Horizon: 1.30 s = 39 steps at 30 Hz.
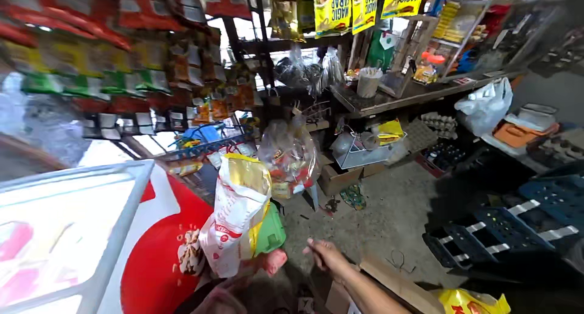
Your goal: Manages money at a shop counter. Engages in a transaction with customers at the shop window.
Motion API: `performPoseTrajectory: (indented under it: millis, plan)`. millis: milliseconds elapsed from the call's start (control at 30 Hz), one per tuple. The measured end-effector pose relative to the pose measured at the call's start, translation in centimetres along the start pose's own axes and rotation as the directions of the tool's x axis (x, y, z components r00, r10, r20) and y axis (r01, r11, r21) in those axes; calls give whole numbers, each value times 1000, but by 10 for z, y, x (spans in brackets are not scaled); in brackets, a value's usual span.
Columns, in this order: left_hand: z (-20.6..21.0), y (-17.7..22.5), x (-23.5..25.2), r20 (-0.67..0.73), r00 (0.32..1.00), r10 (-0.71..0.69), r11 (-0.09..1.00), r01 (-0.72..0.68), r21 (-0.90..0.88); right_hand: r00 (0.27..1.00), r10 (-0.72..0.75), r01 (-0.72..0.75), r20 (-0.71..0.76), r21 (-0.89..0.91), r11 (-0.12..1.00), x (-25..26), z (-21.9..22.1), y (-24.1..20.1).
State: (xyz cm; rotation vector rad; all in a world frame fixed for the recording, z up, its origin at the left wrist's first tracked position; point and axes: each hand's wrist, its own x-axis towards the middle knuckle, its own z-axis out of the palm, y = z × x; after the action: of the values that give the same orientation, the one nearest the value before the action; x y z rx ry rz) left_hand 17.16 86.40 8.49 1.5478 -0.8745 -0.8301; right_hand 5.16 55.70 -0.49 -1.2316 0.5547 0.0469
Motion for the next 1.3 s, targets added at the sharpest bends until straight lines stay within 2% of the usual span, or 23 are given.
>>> performPoseTrajectory:
  millis: [100,200,300,367,433,467,533,633,667,700,767,833,933,1000,1067,1133,1167,1300]
  plan:
    - [-10,-1,76,99,995,10,994,-20,104,974,-203,201,-97,-29,979,29,-21,-35]
    - [-21,-3,146,225,974,-21,998,6,67,894,-449,432,-12,-251,866,49,-33,-76]
    - [-31,7,224,424,905,-37,994,-10,109,806,-583,565,97,-418,712,78,-55,-101]
    - [-33,10,276,580,814,-24,996,-33,87,789,-601,579,123,-477,662,92,-73,-110]
    - [-35,11,327,692,722,5,997,-53,47,795,-605,545,49,-496,676,101,-89,-114]
    - [-33,11,351,707,707,29,998,-65,24,794,-608,522,-8,-503,689,103,-100,-117]
    - [-24,12,390,694,719,36,999,-40,-11,797,-588,462,-136,-490,739,100,-121,-118]
    - [-4,29,444,559,824,-97,993,114,4,739,-541,364,-400,-439,821,89,-156,-118]
    - [9,35,461,471,869,-150,988,154,31,703,-516,334,-489,-414,847,82,-170,-116]
    - [22,36,483,433,886,-169,984,177,24,657,-491,315,-572,-384,868,74,-184,-113]
    - [54,34,535,524,847,-96,983,163,-83,562,-422,276,-712,-319,907,58,-216,-113]
    - [91,31,582,589,804,-81,964,212,-158,470,-366,279,-803,-258,925,47,-250,-113]
    - [152,34,639,640,759,-123,905,350,-242,346,-337,359,-876,-208,910,38,-312,-113]
    - [198,31,684,675,732,-95,899,354,-258,296,-330,425,-896,-186,886,34,-361,-115]
    - [246,29,731,692,719,-57,922,303,-239,282,-313,447,-907,-164,879,33,-417,-121]
    - [298,43,768,646,759,-77,922,301,-244,304,-281,425,-910,-135,895,31,-480,-138]
    - [323,54,781,604,787,-125,916,326,-235,333,-263,403,-905,-115,908,31,-508,-148]
    - [399,66,851,612,768,-187,837,451,-310,472,-299,336,-830,-144,931,33,-611,-202]
